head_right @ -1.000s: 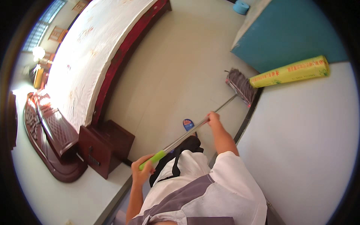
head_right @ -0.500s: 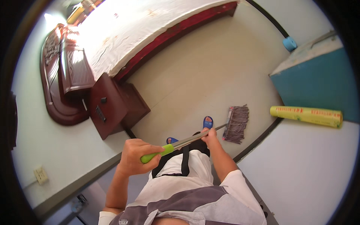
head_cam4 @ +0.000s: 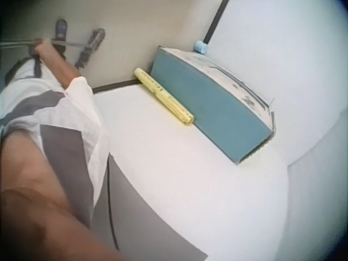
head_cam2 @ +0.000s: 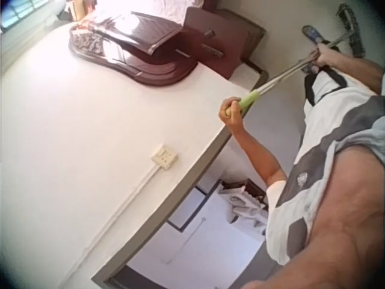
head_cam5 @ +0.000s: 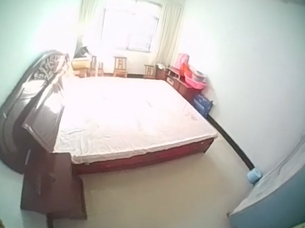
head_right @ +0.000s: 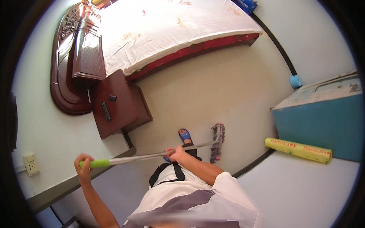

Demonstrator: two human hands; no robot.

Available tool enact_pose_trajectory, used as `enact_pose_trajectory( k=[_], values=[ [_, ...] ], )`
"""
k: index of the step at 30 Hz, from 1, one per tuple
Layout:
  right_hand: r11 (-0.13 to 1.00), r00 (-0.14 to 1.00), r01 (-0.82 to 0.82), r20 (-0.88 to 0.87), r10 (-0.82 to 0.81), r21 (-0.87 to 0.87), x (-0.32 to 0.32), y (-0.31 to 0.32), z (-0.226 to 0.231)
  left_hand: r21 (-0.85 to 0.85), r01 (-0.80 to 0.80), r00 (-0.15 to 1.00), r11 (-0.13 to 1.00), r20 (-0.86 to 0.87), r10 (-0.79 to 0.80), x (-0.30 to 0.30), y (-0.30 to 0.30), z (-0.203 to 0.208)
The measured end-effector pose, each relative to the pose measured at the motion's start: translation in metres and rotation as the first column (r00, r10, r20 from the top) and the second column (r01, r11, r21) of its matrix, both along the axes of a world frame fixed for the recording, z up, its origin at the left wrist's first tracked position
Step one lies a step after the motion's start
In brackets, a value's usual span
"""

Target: The person mops underneath a bed and across the floor using a mop, moves a nightstand by hand, and continues mopping the floor out into the hallway.

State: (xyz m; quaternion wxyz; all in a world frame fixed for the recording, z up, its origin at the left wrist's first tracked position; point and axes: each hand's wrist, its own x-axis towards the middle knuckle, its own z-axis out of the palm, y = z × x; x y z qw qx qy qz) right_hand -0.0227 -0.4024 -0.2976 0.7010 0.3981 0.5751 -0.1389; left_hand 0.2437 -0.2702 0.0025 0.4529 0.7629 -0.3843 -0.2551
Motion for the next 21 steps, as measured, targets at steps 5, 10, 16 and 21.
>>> enact_pose_trajectory(
  k=[5,10,16,21],
  values=[
    [0.976,0.973,-0.208,-0.112,0.2,-0.063,-0.009,-0.03,-0.003,-0.012,-0.237,0.924,0.972,-0.313,0.221,-0.008,0.038,-0.047],
    [0.919,0.929,-0.331,-0.246,0.277,-0.213,-0.028,-0.101,-0.015,0.052,-0.226,0.87,0.973,-0.439,0.225,-0.05,0.035,-0.083],
    [0.733,0.871,-0.416,-0.468,0.15,-0.538,-0.06,-0.251,-0.034,0.075,0.052,0.82,0.996,-0.572,0.001,-0.133,-0.09,-0.101],
    [0.747,0.936,-0.311,-0.326,0.133,-0.588,-0.032,-0.266,-0.035,0.232,0.255,0.965,0.939,-0.002,-0.262,-0.198,-0.183,-0.141]
  ],
)
